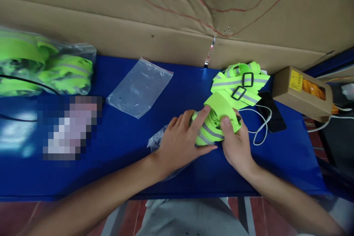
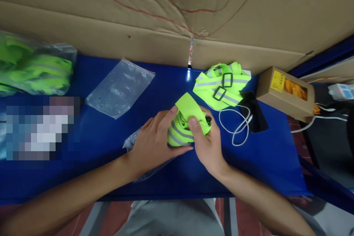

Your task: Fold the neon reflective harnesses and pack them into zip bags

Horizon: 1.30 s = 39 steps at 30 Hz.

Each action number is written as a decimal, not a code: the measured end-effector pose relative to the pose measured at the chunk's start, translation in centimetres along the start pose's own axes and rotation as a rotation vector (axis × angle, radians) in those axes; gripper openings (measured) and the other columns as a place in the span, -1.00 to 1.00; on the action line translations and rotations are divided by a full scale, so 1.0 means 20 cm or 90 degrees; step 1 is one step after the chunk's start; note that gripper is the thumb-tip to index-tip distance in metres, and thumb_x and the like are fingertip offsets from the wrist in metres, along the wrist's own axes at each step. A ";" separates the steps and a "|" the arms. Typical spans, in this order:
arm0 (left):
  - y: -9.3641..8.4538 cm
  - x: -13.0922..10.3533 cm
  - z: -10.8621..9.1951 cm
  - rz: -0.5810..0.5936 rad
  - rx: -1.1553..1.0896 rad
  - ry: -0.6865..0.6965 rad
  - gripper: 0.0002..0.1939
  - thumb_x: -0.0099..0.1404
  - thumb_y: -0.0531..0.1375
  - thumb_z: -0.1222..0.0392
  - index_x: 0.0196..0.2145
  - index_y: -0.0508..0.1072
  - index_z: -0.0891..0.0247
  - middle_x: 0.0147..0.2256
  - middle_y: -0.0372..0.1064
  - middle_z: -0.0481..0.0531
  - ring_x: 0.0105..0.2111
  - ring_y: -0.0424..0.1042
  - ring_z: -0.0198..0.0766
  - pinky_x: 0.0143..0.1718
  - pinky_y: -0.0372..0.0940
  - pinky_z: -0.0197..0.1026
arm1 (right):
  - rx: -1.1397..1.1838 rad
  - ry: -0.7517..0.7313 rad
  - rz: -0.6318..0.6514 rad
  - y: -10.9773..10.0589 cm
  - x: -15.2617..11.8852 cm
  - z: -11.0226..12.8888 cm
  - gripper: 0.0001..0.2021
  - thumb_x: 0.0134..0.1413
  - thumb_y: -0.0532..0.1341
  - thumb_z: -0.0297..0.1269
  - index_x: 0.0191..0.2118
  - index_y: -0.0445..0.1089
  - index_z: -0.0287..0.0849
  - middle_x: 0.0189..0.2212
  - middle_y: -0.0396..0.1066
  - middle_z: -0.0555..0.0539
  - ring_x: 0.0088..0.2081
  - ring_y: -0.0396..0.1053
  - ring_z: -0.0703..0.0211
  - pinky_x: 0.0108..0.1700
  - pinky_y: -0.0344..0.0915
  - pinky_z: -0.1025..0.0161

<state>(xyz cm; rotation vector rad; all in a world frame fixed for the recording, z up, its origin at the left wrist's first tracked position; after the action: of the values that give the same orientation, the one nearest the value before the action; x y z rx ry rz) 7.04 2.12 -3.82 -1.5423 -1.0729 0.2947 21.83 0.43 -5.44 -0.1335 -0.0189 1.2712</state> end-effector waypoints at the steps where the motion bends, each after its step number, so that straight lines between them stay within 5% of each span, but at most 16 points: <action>1: 0.00 0.00 0.00 0.003 0.014 0.003 0.01 0.28 0.18 -0.43 0.42 -0.05 0.22 0.07 0.40 0.31 -0.03 0.49 0.11 -0.15 0.40 0.02 | -0.005 0.009 0.002 0.00 0.00 0.00 -0.54 0.31 0.18 0.15 0.12 0.40 -0.06 0.02 0.55 -0.13 0.00 0.54 0.02 0.02 0.49 0.13; 14: 0.01 0.01 -0.03 0.014 0.061 0.024 -0.09 0.33 0.11 -0.42 0.44 -0.02 0.09 0.15 0.31 0.35 0.04 0.46 0.13 -0.10 0.40 0.03 | 0.059 0.081 0.015 0.00 0.02 0.05 -0.47 0.34 0.11 0.17 0.24 0.33 -0.03 0.13 0.50 -0.16 0.07 0.54 -0.02 0.09 0.49 0.03; 19: -0.04 0.03 0.00 0.010 -0.094 -0.017 -0.23 0.31 0.14 -0.43 0.23 0.24 0.18 0.08 0.39 0.27 0.00 0.49 0.11 -0.10 0.45 0.07 | -0.060 -0.062 0.008 -0.02 -0.04 0.05 -0.53 0.21 0.29 0.08 0.13 0.43 -0.05 0.03 0.55 -0.14 0.01 0.54 -0.05 0.06 0.49 0.05; 24: -0.06 0.02 0.05 0.010 -0.406 -0.001 -0.15 0.22 0.32 -0.33 0.25 0.06 0.10 0.17 0.28 0.27 0.19 0.38 0.11 0.15 0.40 0.18 | -0.068 -0.057 -0.008 -0.08 -0.01 -0.02 -0.58 0.32 0.20 0.04 0.16 0.41 -0.04 0.01 0.55 -0.16 0.01 0.54 -0.08 0.07 0.49 -0.03; 28: -0.03 0.02 0.14 0.091 -0.566 -0.076 -0.14 0.20 0.44 0.01 0.25 0.01 0.09 0.14 0.35 0.22 0.12 0.48 -0.05 0.06 0.47 0.00 | -0.110 -0.252 0.115 -0.06 -0.03 0.12 -0.58 0.24 0.32 -0.05 0.19 0.43 0.09 0.03 0.53 -0.12 0.04 0.54 -0.11 0.06 0.52 -0.04; 32: -0.04 0.03 0.10 0.214 -0.470 0.065 -0.47 0.30 0.35 0.07 0.17 0.33 0.12 0.05 0.55 0.04 0.01 0.58 -0.16 0.02 0.45 -0.14 | -0.223 -0.561 0.353 0.03 -0.20 0.34 -0.57 0.21 0.35 -0.31 0.19 0.46 0.06 -0.02 0.56 -0.09 0.12 0.52 -0.05 0.12 0.55 0.00; 36: -0.12 0.02 0.06 0.116 -0.412 0.208 -0.66 0.46 0.17 0.12 0.16 0.41 0.10 0.07 0.57 0.00 0.10 0.54 -0.23 0.15 0.39 -0.16 | -0.398 -0.739 0.396 0.03 -0.33 0.42 -0.63 0.15 0.37 -0.39 0.07 0.53 0.07 -0.06 0.63 0.04 0.05 0.56 0.03 0.31 0.39 -0.06; 39: -0.16 0.00 0.05 0.031 -0.366 0.252 -0.62 0.50 0.11 0.14 0.22 0.37 0.14 0.10 0.55 0.07 0.17 0.49 -0.21 0.17 0.39 -0.14 | -0.458 -0.724 0.392 -0.01 -0.32 0.41 -0.60 0.18 0.34 -0.40 0.14 0.49 -0.08 0.06 0.59 -0.08 0.16 0.48 -0.02 0.25 0.45 -0.05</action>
<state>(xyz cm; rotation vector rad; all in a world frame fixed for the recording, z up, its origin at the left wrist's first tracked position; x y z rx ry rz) 4.95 2.50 -1.32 -2.0287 -0.8384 -0.3106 19.31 -4.95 3.09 -0.0109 -1.5145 1.7516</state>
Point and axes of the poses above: each hand's wrist, its own x-axis towards the middle knuckle, its own y-axis out of the palm, z = x × y, the point moved 7 cm from there along x, towards the middle knuckle
